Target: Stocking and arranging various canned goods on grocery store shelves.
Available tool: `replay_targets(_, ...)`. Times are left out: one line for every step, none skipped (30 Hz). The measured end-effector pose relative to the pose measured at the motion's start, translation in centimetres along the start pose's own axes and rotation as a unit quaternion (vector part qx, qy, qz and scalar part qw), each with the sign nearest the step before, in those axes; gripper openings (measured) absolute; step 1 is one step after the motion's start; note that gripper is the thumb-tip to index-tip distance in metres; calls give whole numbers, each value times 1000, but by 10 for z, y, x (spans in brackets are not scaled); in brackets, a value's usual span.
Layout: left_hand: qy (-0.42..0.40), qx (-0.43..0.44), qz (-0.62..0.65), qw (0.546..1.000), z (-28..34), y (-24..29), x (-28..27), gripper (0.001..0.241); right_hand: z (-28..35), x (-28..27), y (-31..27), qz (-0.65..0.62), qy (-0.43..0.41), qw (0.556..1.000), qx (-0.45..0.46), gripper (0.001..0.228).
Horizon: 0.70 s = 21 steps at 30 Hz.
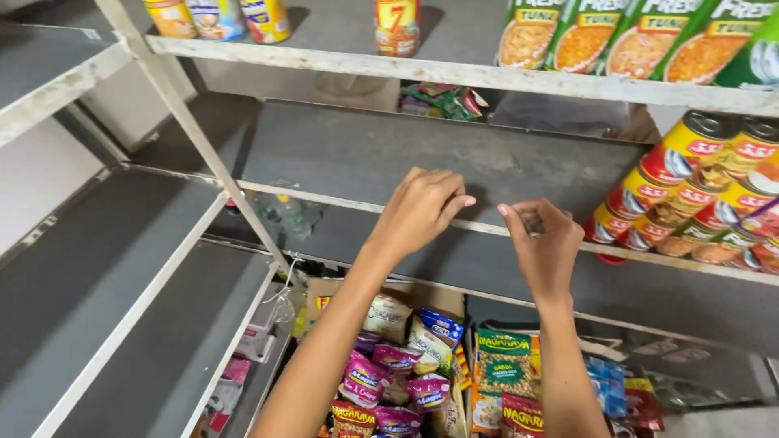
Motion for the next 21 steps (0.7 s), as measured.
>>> replay_targets(-3, 5, 9, 1000, -4, 2, 16, 28, 3, -8, 15, 8, 4, 1000, 5, 18)
replay_targets(-10, 6, 10, 1000, -10, 4, 32, 32, 4, -16, 28, 47, 17, 999, 4, 21)
replay_targets(-16, 8, 11, 1000, -16, 5, 46, 36, 5, -24, 41, 86, 30, 996, 2, 25)
replay_targets(-17, 13, 16, 1000, -23, 7, 59, 36, 5, -32, 47, 91, 34, 995, 4, 25)
replay_targets(-34, 3, 27, 999, -30, 9, 74, 40, 5, -40, 53, 87, 44, 995, -8, 16)
replay_targets(-52, -7, 36, 998, -38, 10, 88, 44, 5, -48, 58, 82, 55, 995, -19, 8)
replay_targets(-54, -2, 40, 998, -46, 12, 101, 44, 2, -56, 62, 86, 59, 994, -17, 8)
replay_targets(-46, -4, 59, 997, -54, 14, 114, 42, 0, -64, 68, 82, 64, 995, 6, 6)
replay_targets(-38, -6, 79, 996, -62, 15, 126, 40, -2, -72, 74, 78, 69, 994, 29, 12)
replay_targets(-39, -3, 82, 996, -72, 19, 139, 40, -3, -79, 83, 81, 72, 994, 31, 12)
replay_targets(-24, 8, 157, 987, -81, 23, 150, 23, -5, -87, 90, 110, 83, 990, 13, 14)
replay_targets(-8, 20, 229, 973, -91, 26, 159, 15, -7, -94, 97, 137, 95, 986, -5, 18)
replay_targets(-11, 24, 231, 973, -104, 24, 181, 15, -7, -99, 102, 140, 100, 985, -3, 18)
replay_targets(-22, 7, 296, 955, -117, 21, 204, 22, -8, -105, 106, 148, 107, 983, -15, 23)
replay_targets(-35, -10, 360, 932, -131, 19, 227, 34, -9, -112, 110, 157, 113, 981, -28, 29)
replay_targets(-33, -8, 362, 932, -144, 19, 248, 34, -10, -116, 109, 159, 114, 980, -30, 29)
replay_targets(-6, -5, 357, 934, -157, 19, 266, 49, -11, -122, 110, 160, 121, 980, 4, 32)
replay_targets(22, -3, 351, 936, -170, 16, 282, 65, -12, -125, 110, 159, 128, 978, 37, 35)
replay_targets(24, -1, 351, 936, -177, 20, 285, 65, -14, -127, 112, 160, 129, 978, 34, 35)
replay_targets(63, 21, 308, 949, -184, 27, 286, 79, -15, -132, 114, 152, 126, 980, 24, 38)
replay_targets(101, 43, 264, 958, -191, 35, 288, 93, -16, -137, 116, 144, 124, 982, 14, 41)
Point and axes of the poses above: each hand's wrist, its own z-axis away from the middle knuckle, its own x-axis out of the palm, y = z × x, the point moved 4 cm from there along -z, towards the middle knuckle, and after that the axes turned 6 degrees about -y, right-handed, at the moved point
